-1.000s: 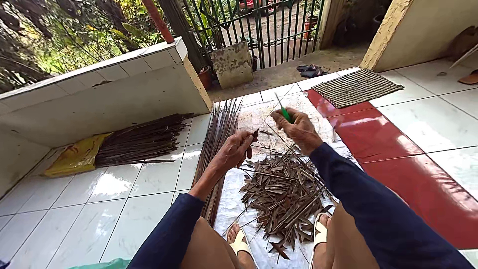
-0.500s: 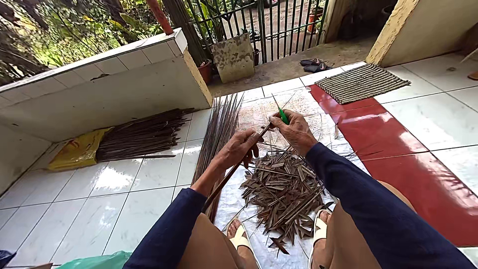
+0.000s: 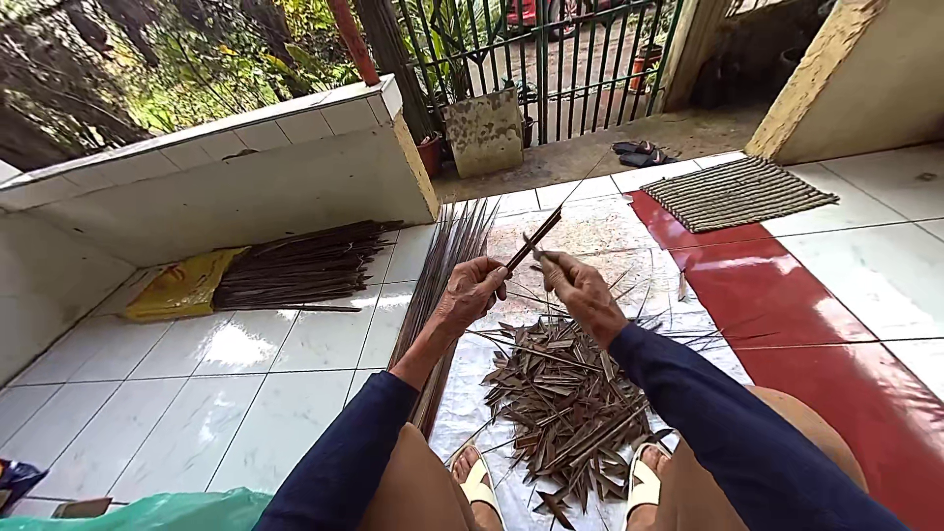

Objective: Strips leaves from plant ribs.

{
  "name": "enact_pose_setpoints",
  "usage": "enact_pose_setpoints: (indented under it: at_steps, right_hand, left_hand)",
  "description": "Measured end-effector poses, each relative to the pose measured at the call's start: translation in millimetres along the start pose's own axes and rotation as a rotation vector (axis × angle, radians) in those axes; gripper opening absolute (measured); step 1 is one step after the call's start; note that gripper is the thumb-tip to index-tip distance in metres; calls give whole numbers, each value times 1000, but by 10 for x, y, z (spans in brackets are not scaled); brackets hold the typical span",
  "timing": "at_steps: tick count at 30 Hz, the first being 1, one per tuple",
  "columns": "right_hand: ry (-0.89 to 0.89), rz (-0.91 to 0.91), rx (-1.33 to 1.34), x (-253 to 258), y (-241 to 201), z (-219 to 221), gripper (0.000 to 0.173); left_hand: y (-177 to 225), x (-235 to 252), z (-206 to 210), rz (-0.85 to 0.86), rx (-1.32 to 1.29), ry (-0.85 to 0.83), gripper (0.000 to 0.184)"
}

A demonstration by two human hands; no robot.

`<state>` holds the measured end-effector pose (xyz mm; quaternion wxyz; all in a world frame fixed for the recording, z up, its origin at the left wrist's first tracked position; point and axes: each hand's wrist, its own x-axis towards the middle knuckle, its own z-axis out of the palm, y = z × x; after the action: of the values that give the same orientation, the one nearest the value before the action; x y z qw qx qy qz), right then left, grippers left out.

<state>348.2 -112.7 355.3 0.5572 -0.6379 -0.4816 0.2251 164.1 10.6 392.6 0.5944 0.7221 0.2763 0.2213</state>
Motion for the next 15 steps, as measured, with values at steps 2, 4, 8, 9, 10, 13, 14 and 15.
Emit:
enact_pose_setpoints:
  at_steps: [2, 4, 8, 9, 10, 13, 14, 15]
  right_hand:
    - [-46, -32, 0, -63, -8, 105, 33]
    - [-80, -49, 19, -82, -15, 149, 33]
    - [-99, -34, 17, -85, -43, 127, 34]
    - [-100, -31, 29, -83, -46, 115, 34]
    - [-100, -31, 39, -81, -45, 102, 34]
    - [-90, -53, 31, -85, -39, 76, 33]
    - [-85, -61, 27, -90, -45, 78, 33]
    - [-79, -68, 26, -96, -51, 84, 33]
  left_hand:
    - [7, 28, 66, 26, 8, 24, 20]
    - [10, 43, 126, 40, -7, 26, 20]
    - [64, 27, 209, 58, -7, 19, 17]
    - [70, 25, 213, 65, -15, 11, 17]
    - [74, 23, 214, 69, -23, 5, 17]
    - [72, 23, 203, 76, -37, 0, 18]
    - [75, 23, 199, 69, -51, -2, 17]
    - [85, 20, 197, 52, -72, -8, 17]
